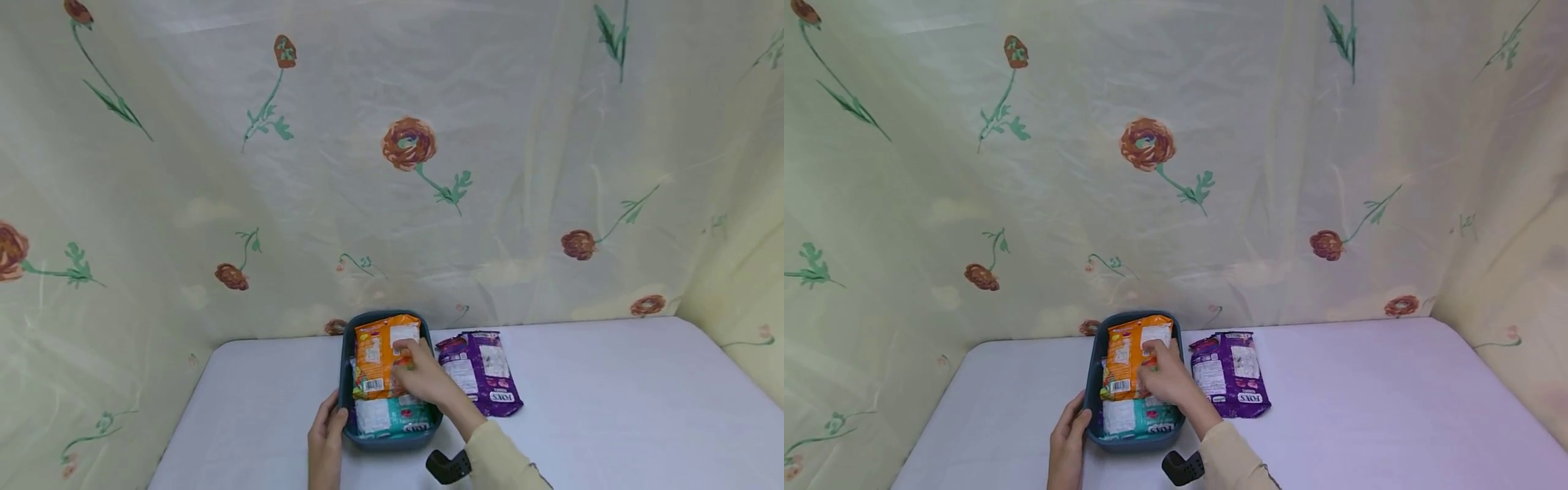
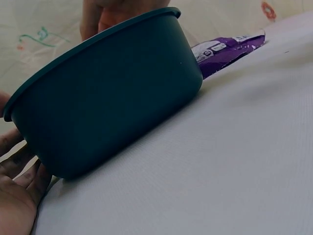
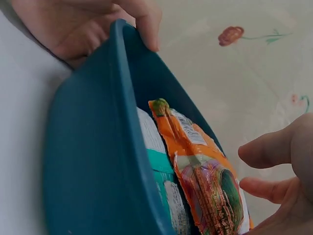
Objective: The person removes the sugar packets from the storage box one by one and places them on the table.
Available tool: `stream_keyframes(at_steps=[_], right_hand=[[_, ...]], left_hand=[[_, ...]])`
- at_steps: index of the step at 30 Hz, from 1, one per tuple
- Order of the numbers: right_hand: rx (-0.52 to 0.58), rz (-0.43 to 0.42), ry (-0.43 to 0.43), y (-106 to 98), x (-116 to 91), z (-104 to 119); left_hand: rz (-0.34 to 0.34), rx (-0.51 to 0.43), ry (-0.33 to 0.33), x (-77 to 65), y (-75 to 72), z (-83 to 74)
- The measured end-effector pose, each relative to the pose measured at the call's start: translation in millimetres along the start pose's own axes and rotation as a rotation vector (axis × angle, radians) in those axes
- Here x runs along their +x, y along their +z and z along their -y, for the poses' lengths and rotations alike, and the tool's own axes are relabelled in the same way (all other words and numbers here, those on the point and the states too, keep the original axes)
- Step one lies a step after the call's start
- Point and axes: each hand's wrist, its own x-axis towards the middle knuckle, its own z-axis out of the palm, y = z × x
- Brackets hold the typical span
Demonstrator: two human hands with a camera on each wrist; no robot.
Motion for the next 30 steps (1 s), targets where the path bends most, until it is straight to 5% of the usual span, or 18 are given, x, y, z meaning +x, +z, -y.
stream_keyframes(at_steps=[8, 23, 30], right_hand=[[0.026, 0.001, 0.041, -3, 3, -4], [0.057, -0.081, -0.133, -2, 1, -17], [0.067, -0.131, -0.093, -3, 6, -16]], left_hand=[[-0.015, 0.027, 0.018, -2.7, -1.0, 0.1], [-0.012, 0.018, 0.018, -4.0, 0.2, 2.3], [0.001, 0.019, 0.02, -1.3, 2.3, 0.0]])
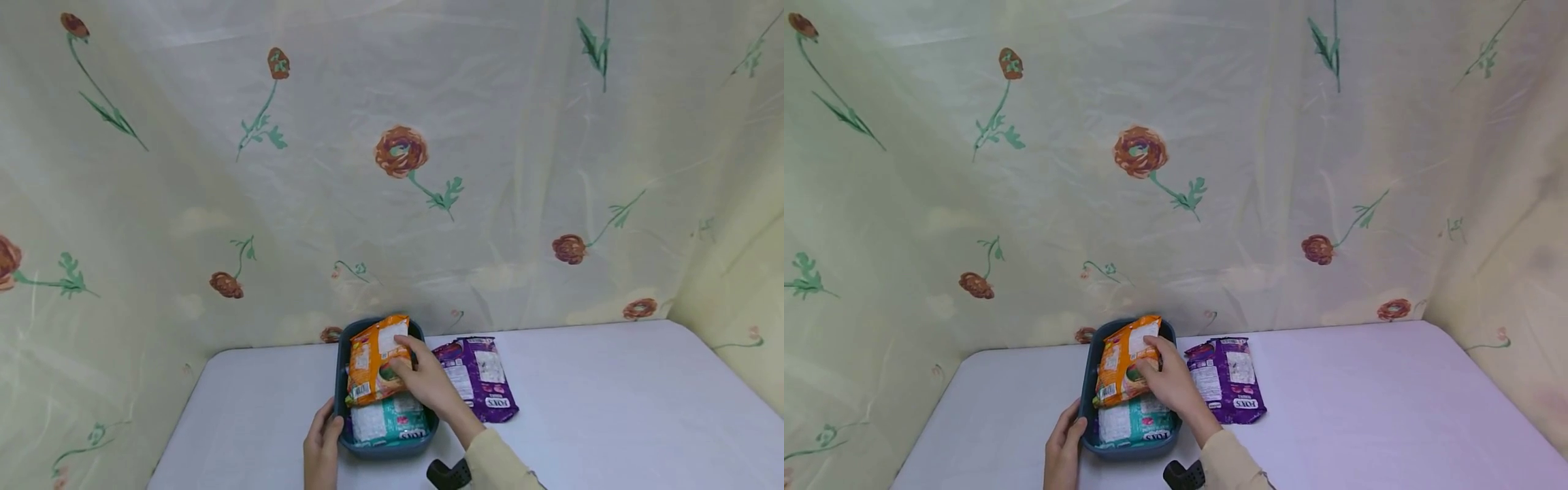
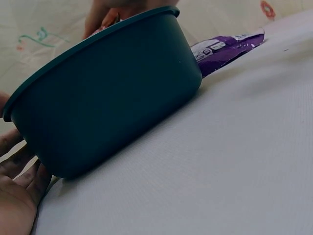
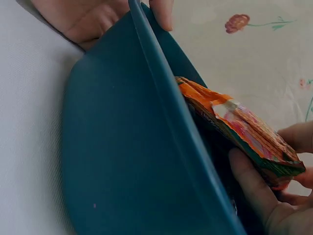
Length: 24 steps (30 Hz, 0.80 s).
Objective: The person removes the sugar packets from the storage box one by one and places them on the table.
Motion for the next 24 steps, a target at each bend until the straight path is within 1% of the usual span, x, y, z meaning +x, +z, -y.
stream_keyframes(at_steps=[4, 9, 16, 20, 24], right_hand=[[-0.007, -0.027, 0.012, 2.8, 3.0, -0.1], [0.007, -0.057, -0.008, 5.3, 3.2, -1.7], [0.185, -0.03, 0.009, 4.1, 0.0, -3.8], [0.214, -0.025, -0.007, 3.1, -2.1, -4.9], [0.229, -0.02, -0.025, 2.7, -4.2, -4.8]], left_hand=[[0.001, 0.001, -0.002, 1.2, -0.6, 0.0], [-0.002, -0.005, -0.004, 1.3, -0.9, 0.0], [-0.006, 0.008, -0.005, 1.4, -0.3, 0.6], [-0.005, 0.003, 0.001, 2.3, -0.3, 1.7], [0.003, 0.002, -0.017, 3.1, -1.1, 1.1]])
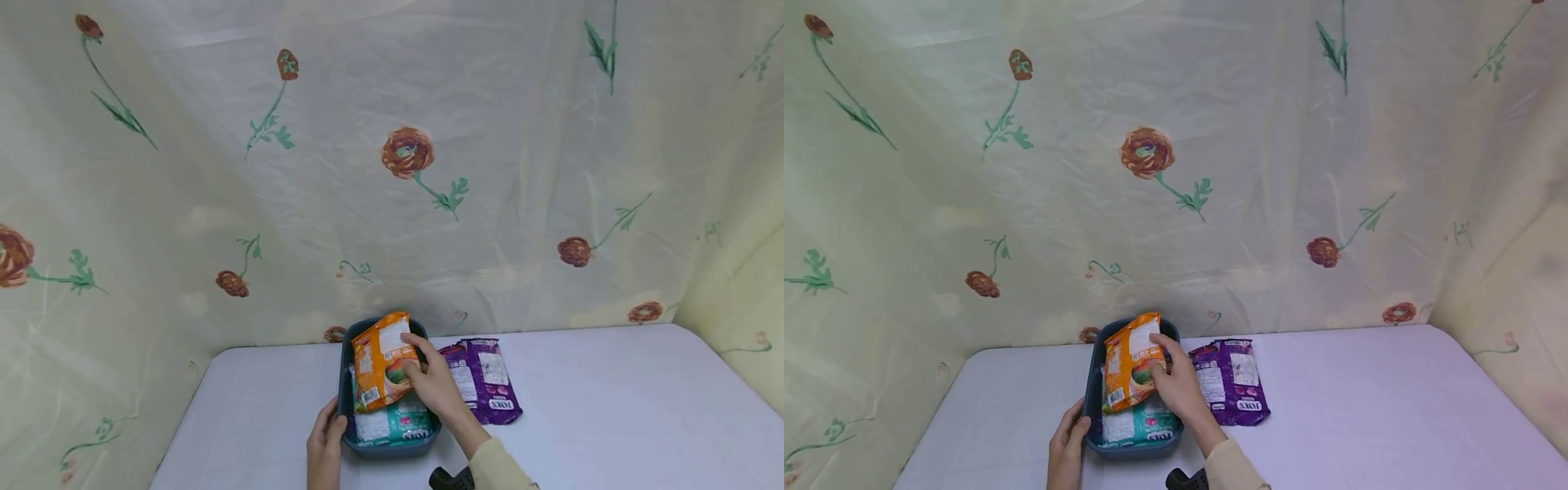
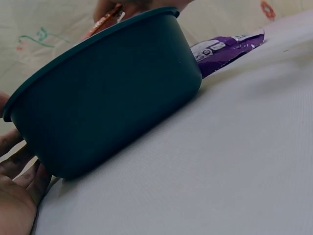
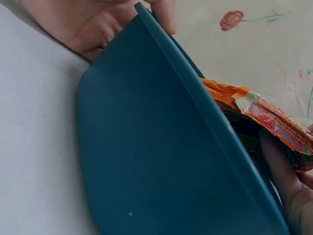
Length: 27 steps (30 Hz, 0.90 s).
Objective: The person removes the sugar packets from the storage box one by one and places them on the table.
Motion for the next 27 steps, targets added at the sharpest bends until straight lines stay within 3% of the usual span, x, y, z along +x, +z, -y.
stream_keyframes(at_steps=[6, 12, 19, 27], right_hand=[[0.026, 0.001, 0.017, -1, -2, -2], [0.071, -0.019, 0.017, -7, -4, -3], [0.087, -0.036, 0.033, -21, -11, -5], [0.132, -0.037, 0.056, -22, -15, -10]], left_hand=[[0.008, 0.005, -0.018, 0.8, -1.9, 0.8], [0.001, -0.005, 0.009, 0.4, -0.3, 1.3], [0.002, -0.006, 0.015, 0.0, 8.4, 1.9], [-0.032, 0.009, 0.07, -2.6, 3.6, 1.0]])
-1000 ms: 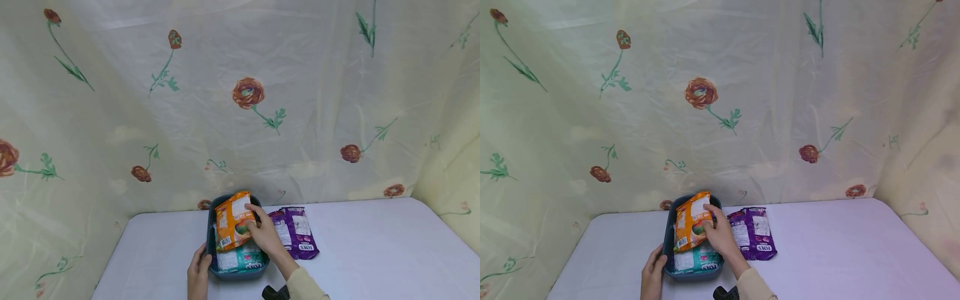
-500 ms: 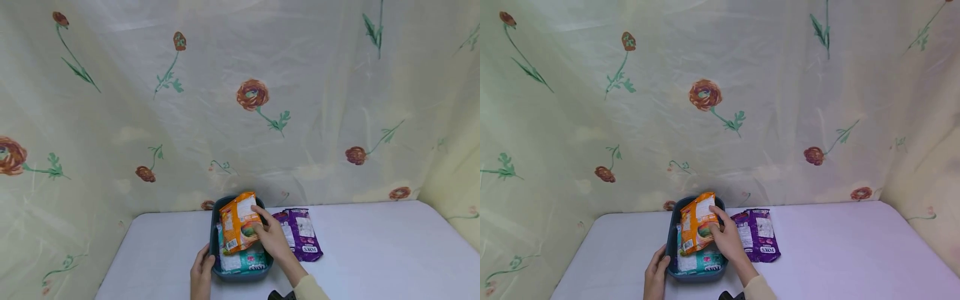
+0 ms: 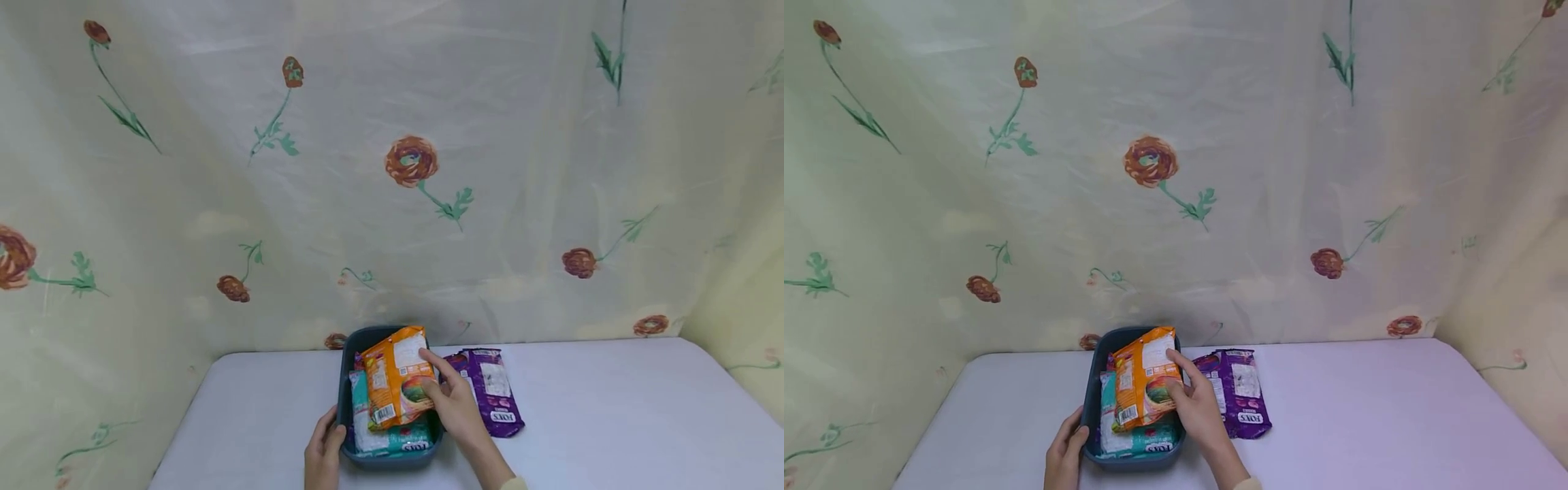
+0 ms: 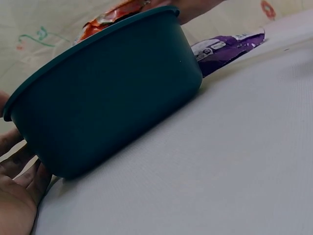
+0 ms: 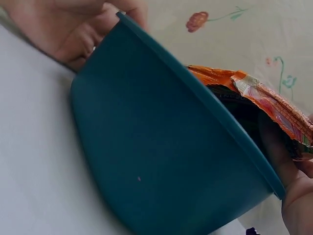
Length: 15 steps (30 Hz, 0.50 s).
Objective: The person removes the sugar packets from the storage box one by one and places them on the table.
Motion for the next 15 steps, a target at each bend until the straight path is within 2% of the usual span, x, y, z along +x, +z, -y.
stream_keyframes(at_steps=[5, 15], right_hand=[[0.057, -0.01, -0.003, 1.6, -3.5, -2.8], [0.091, 0.008, -0.01, -4.6, -3.9, -4.7]], left_hand=[[0.012, -0.009, -0.027, 0.6, -3.7, -0.4], [0.013, -0.006, -0.025, 0.3, -3.0, 0.3]])
